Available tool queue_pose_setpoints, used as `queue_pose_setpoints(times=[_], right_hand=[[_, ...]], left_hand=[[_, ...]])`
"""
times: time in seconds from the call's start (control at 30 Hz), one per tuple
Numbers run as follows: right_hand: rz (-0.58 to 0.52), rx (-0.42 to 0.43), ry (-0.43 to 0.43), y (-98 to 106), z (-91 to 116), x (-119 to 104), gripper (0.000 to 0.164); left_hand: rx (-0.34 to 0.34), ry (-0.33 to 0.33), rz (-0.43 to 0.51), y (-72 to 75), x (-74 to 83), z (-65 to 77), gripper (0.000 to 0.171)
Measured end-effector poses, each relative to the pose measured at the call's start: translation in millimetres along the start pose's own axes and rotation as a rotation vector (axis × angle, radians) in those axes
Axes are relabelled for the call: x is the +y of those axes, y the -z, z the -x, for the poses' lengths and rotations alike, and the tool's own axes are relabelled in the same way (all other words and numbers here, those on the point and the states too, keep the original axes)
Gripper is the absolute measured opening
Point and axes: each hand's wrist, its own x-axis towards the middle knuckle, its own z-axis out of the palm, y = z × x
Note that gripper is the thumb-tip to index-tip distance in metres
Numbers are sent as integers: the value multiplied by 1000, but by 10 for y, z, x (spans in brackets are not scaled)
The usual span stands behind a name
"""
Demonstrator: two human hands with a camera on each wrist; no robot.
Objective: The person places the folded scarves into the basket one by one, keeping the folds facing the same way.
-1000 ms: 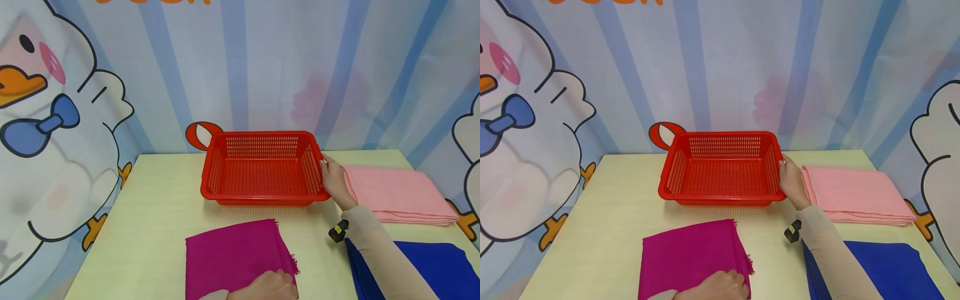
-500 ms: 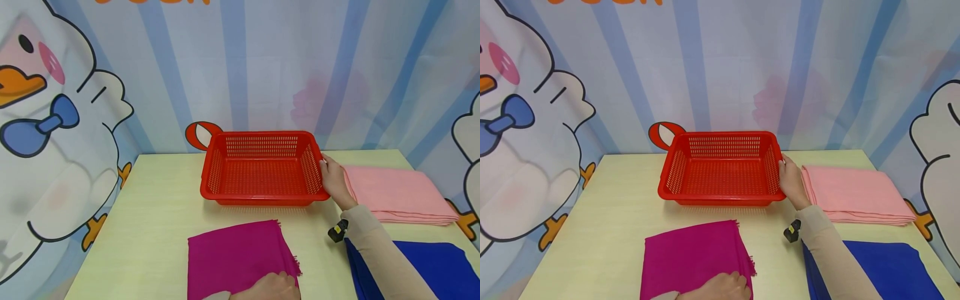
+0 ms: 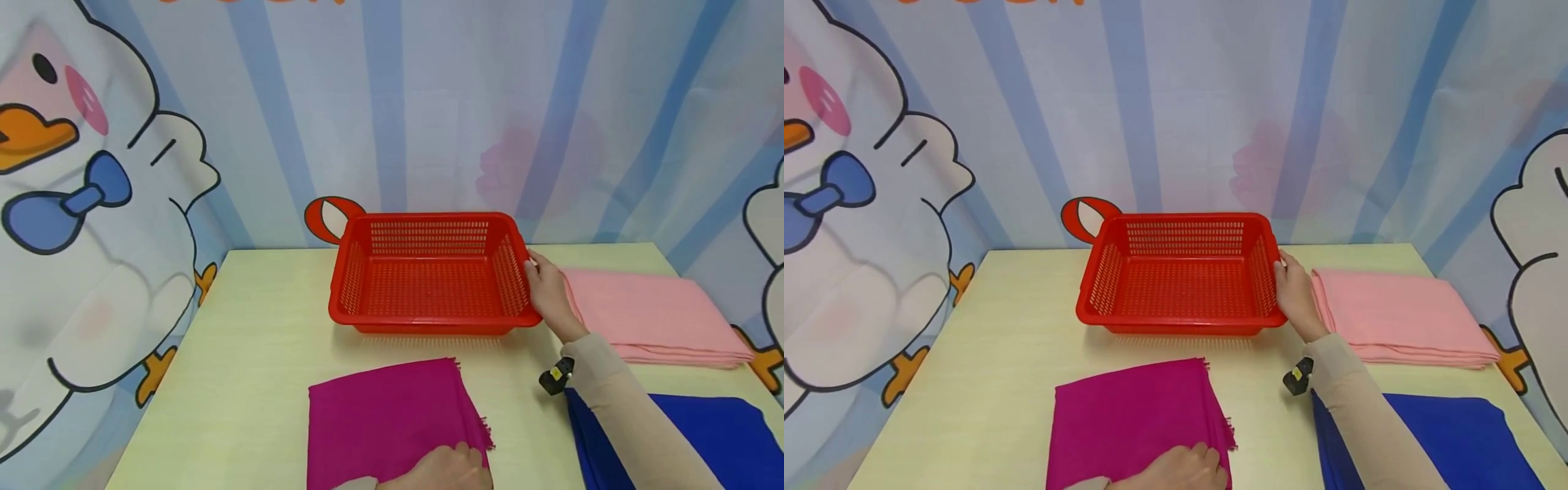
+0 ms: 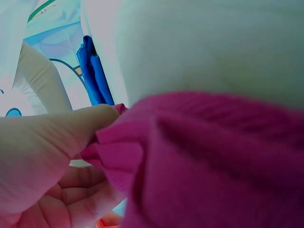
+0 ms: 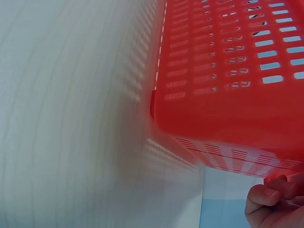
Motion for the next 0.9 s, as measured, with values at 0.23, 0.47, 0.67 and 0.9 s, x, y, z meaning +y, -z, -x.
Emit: queue_pose_setpoints(times=[0.23, 0.47, 0.67, 0.9], right_hand=[[-70, -63, -65, 117, -12, -42, 51], [-143, -136, -128, 232, 20, -106, 54], [-191, -147, -136, 322, 105, -61, 54], [-203, -158, -137, 409, 191, -17, 54]], left_hand=[[1, -39, 27, 42, -69, 15, 34], [63, -109, 54, 88, -174, 98, 28], [65, -63, 122, 123, -240, 161, 28], [163, 55, 233, 163, -348, 247, 24]])
